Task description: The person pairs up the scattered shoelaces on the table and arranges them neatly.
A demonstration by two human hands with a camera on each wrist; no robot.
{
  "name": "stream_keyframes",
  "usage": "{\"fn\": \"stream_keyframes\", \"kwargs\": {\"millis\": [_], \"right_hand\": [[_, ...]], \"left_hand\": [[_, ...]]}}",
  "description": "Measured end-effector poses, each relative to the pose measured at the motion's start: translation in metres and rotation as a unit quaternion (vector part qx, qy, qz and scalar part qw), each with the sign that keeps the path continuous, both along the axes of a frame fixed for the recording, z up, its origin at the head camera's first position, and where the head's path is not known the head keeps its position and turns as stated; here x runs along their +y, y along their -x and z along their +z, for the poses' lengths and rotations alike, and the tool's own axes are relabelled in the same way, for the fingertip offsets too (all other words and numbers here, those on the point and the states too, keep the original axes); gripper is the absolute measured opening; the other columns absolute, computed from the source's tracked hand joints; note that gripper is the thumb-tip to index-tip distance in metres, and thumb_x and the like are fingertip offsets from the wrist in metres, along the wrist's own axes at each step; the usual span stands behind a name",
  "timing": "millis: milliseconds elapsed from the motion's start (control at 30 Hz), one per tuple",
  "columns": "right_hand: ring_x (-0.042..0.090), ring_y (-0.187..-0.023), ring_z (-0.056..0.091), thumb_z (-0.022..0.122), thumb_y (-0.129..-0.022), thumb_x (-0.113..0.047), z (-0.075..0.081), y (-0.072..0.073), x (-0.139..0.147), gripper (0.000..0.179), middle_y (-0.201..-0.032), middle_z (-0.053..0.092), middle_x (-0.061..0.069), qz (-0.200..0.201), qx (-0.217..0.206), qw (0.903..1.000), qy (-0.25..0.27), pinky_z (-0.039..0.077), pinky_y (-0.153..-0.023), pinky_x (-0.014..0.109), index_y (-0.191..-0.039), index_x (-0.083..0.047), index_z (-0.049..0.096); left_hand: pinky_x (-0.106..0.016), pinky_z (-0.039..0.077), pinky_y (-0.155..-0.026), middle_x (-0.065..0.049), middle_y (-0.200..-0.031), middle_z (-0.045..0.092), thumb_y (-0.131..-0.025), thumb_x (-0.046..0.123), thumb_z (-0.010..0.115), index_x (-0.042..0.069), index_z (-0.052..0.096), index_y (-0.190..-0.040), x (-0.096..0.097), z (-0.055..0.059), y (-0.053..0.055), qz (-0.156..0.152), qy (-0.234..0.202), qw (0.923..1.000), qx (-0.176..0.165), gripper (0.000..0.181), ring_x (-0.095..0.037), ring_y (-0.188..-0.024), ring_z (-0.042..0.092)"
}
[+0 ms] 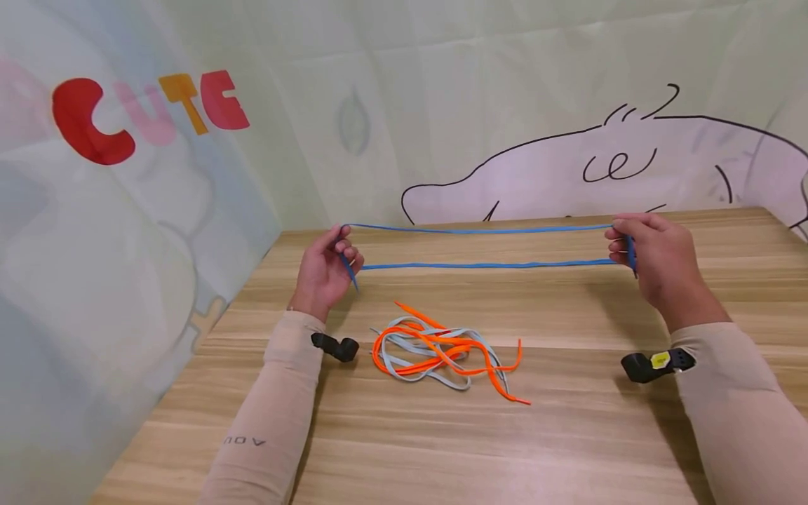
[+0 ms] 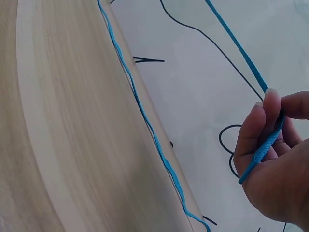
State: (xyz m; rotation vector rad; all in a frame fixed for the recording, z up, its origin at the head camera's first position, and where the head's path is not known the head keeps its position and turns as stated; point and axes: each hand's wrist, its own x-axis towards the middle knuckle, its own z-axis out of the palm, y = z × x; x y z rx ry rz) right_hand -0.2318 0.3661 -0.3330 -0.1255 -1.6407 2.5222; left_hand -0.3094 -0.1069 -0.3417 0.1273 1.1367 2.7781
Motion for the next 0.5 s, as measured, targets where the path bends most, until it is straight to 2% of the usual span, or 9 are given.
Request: {"fn": "stream_keyframes", "kwargs": {"millis": [200,400,500], "right_hand": [[0.015,-0.063,0.066,0.06,-0.097,0.003,-0.0026,0.0018,0.0083,0.018,-0.085,0.074,0.008,0.001,0.002,0.9987,0.051,0.057,-0.061,0.026,-0.094,-0.006,0.074],[0.015,-0.063,0.067,0.066,-0.096,-0.004,-0.0066,0.0013,0.0109,0.006,-0.083,0.074,0.007,-0.01,0.012,0.9992,0.037,0.057,-0.06,0.027,-0.095,-0.007,0.071],[0.015,-0.064,0.067,0.063,-0.097,-0.002,-0.0077,0.0015,0.0116,0.011,-0.082,0.074,0.006,-0.009,0.014,0.9991,0.039,0.056,-0.06,0.026,-0.094,-0.007,0.072]], "left_hand": [[-0.028,0.05,-0.07,0.002,-0.065,0.056,-0.103,0.019,0.056,0.006,0.069,-0.089,-0.0008,-0.0013,0.002,0.005,0.008,0.9997,-0.022,0.023,-0.013,-0.062,0.053],[-0.028,0.051,-0.075,0.001,-0.072,0.065,-0.103,0.015,0.055,0.004,0.069,-0.096,-0.0025,-0.0026,0.004,0.013,0.028,0.9991,-0.031,0.018,-0.013,-0.069,0.061],[-0.028,0.051,-0.076,0.0,-0.078,0.068,-0.102,0.011,0.056,0.003,0.068,-0.099,-0.0043,-0.0037,0.0046,0.019,0.037,0.9982,-0.042,0.015,-0.013,-0.074,0.065]]}}
